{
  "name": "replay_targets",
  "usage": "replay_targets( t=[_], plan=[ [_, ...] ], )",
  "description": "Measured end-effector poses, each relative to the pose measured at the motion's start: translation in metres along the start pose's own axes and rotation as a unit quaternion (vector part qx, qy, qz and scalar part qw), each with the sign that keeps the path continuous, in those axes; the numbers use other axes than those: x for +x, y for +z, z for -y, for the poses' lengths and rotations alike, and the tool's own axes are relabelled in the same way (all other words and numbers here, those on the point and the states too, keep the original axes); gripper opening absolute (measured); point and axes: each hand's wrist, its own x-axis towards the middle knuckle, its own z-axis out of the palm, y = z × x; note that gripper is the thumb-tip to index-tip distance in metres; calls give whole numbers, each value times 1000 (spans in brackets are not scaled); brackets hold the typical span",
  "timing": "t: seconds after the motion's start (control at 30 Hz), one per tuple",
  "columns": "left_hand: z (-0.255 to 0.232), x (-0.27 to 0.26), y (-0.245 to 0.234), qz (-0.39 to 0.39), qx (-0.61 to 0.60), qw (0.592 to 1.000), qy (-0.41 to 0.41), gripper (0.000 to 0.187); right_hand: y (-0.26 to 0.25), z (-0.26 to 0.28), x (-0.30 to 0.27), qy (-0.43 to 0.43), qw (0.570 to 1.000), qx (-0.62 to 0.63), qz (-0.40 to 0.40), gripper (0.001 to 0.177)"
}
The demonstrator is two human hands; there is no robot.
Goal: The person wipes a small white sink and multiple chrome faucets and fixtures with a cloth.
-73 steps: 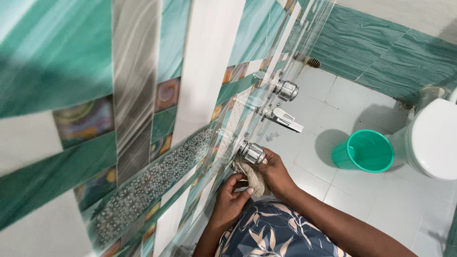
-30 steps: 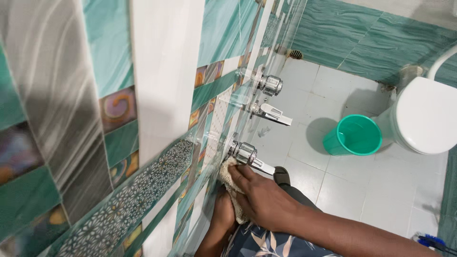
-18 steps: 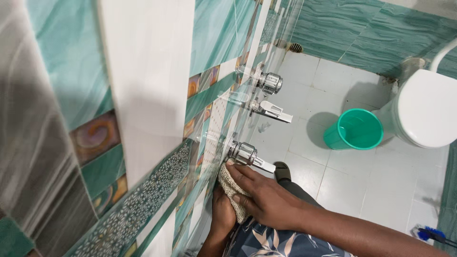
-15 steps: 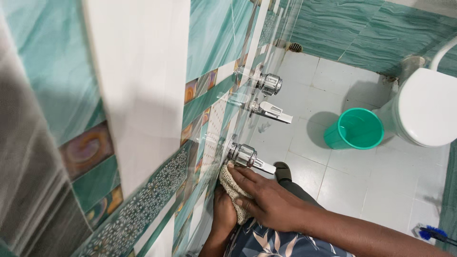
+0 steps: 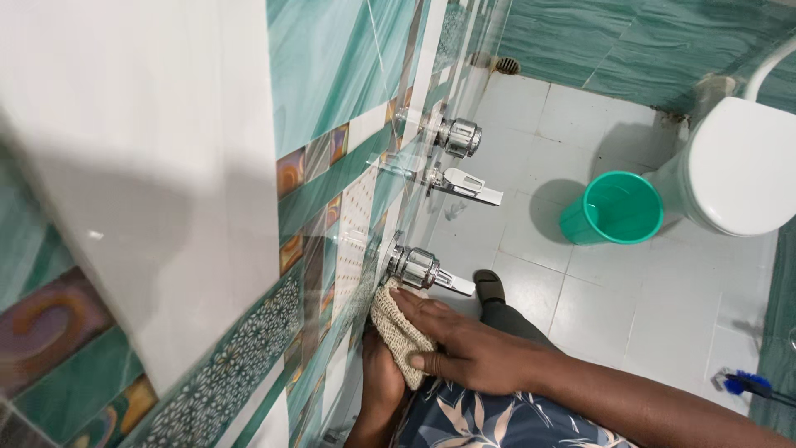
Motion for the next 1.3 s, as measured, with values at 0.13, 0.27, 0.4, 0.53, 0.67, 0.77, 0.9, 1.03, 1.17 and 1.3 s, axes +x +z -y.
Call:
replay_targets(
  t=[0.13, 0.27, 0.4, 0.53, 0.67, 0.77, 0.9, 1.03, 1.17, 1.3],
  plan=[
    [7, 27, 26, -50, -318, 921, -219, 41, 3, -13, 16, 51, 998, 2, -26, 75],
    [5, 28, 26, -16, -253, 947, -196, 43, -2, -7, 10, 107, 994, 26, -20, 68],
    [-16, 7, 6, 13, -78, 997, -22, 45, -6, 1, -5, -74, 996, -45, -29, 76],
    [15, 11, 24, -51, -385, 899, -205, 46, 2, -17, 2, -18, 1000, -3, -24, 74],
    [51, 37, 51, -50, -487, 804, -339, 47, 5, -41, 13, 75, 996, -3, -52, 57],
    [37, 33, 44, -30, -406, 848, -338, 46, 4, -49, 15, 106, 983, 127, -74, 52],
    [9, 13, 36, -18, -322, 931, -168, 46, 8, -54, 17, 63, 966, 209, -135, 53],
    [-13, 7, 16, 15, -358, 896, -262, 46, 4, -53, 11, 92, 950, 259, -144, 48],
    [-43, 0, 2, 75, -267, 928, -250, 50, -11, -38, -6, 147, 877, 327, -318, 55],
    [-58, 13, -8, 17, -285, 934, -216, 52, -15, -1, -17, 6, 896, 239, -375, 65]
  ],
)
